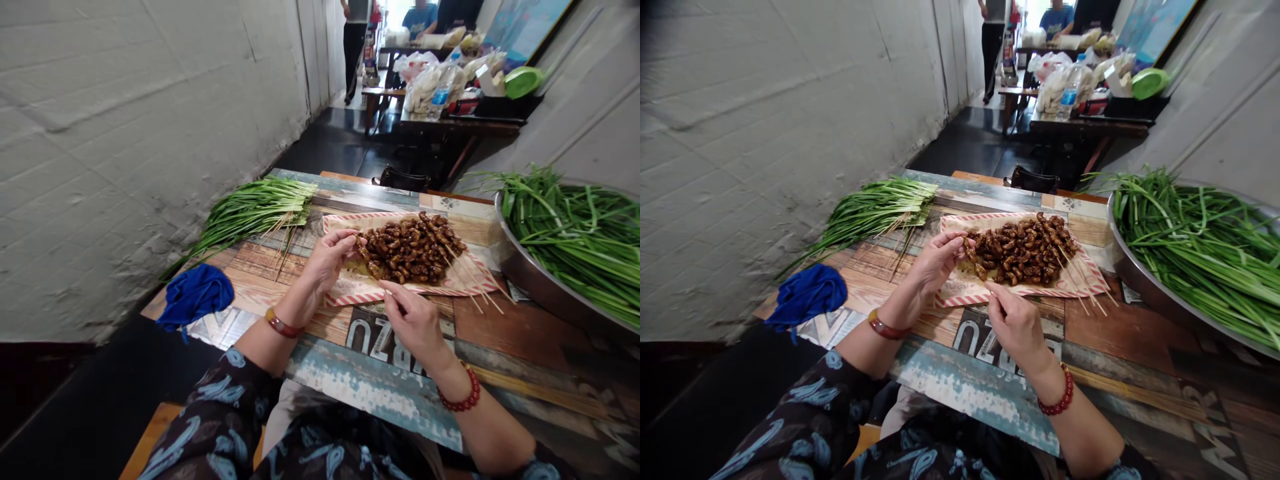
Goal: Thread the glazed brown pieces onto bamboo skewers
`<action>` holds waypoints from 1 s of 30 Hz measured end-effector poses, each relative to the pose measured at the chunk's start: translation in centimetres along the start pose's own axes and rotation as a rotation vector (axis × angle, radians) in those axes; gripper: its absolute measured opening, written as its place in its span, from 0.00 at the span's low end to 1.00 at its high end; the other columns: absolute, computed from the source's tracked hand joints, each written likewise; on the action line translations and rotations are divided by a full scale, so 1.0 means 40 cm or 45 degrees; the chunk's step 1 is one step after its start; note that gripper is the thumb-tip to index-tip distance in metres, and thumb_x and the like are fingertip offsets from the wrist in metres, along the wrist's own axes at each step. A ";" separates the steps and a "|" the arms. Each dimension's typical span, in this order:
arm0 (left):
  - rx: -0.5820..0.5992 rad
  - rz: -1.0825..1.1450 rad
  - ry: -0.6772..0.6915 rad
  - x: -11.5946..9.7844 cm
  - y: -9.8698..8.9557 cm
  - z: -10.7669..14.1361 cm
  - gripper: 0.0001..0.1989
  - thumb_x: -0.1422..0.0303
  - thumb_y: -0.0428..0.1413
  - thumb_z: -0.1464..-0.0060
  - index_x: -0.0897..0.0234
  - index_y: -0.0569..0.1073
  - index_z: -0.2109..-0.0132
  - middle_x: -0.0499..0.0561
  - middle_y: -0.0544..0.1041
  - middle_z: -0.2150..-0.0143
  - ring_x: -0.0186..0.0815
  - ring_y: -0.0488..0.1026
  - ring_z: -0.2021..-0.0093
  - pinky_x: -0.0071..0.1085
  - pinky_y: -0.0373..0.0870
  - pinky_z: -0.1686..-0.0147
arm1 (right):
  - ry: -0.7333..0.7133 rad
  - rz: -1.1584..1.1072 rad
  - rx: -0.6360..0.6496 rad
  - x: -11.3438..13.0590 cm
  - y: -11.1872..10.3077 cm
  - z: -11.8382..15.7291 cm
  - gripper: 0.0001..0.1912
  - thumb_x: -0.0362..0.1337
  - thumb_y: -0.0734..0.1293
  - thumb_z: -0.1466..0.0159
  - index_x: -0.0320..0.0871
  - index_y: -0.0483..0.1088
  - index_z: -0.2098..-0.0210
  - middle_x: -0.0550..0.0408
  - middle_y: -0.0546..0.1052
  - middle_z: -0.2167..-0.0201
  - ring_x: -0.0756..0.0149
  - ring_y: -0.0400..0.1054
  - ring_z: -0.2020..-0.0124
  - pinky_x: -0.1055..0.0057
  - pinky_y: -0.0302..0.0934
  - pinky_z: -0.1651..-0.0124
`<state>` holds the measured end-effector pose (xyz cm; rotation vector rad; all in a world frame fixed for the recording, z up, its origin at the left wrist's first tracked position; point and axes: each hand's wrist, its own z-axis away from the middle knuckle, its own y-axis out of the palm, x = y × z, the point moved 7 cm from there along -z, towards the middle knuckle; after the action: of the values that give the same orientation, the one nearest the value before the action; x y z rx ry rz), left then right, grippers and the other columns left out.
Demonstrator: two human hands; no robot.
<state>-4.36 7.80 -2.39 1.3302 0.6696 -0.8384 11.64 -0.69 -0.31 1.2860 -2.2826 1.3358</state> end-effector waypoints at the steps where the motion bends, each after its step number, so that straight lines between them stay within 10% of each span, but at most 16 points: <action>1: -0.005 0.004 0.000 0.001 -0.001 0.000 0.14 0.69 0.68 0.58 0.68 0.75 0.63 0.51 0.80 0.67 0.28 0.74 0.70 0.24 0.68 0.68 | 0.006 0.002 -0.002 -0.001 0.003 0.000 0.15 0.31 0.58 0.34 0.43 0.75 0.56 0.50 0.82 0.61 0.63 0.78 0.63 0.68 0.73 0.56; 30: 0.374 -0.011 -0.260 0.093 0.080 0.051 0.19 0.63 0.68 0.56 0.65 0.78 0.56 0.55 0.80 0.62 0.34 0.76 0.63 0.30 0.69 0.58 | 0.205 -0.066 -0.076 -0.029 -0.009 -0.010 0.08 0.36 0.60 0.34 0.45 0.71 0.64 0.54 0.79 0.71 0.66 0.73 0.72 0.71 0.66 0.67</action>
<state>0.26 5.37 -3.40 1.4782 0.4021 -1.0937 12.52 0.23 -0.51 1.1652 -2.1493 1.2935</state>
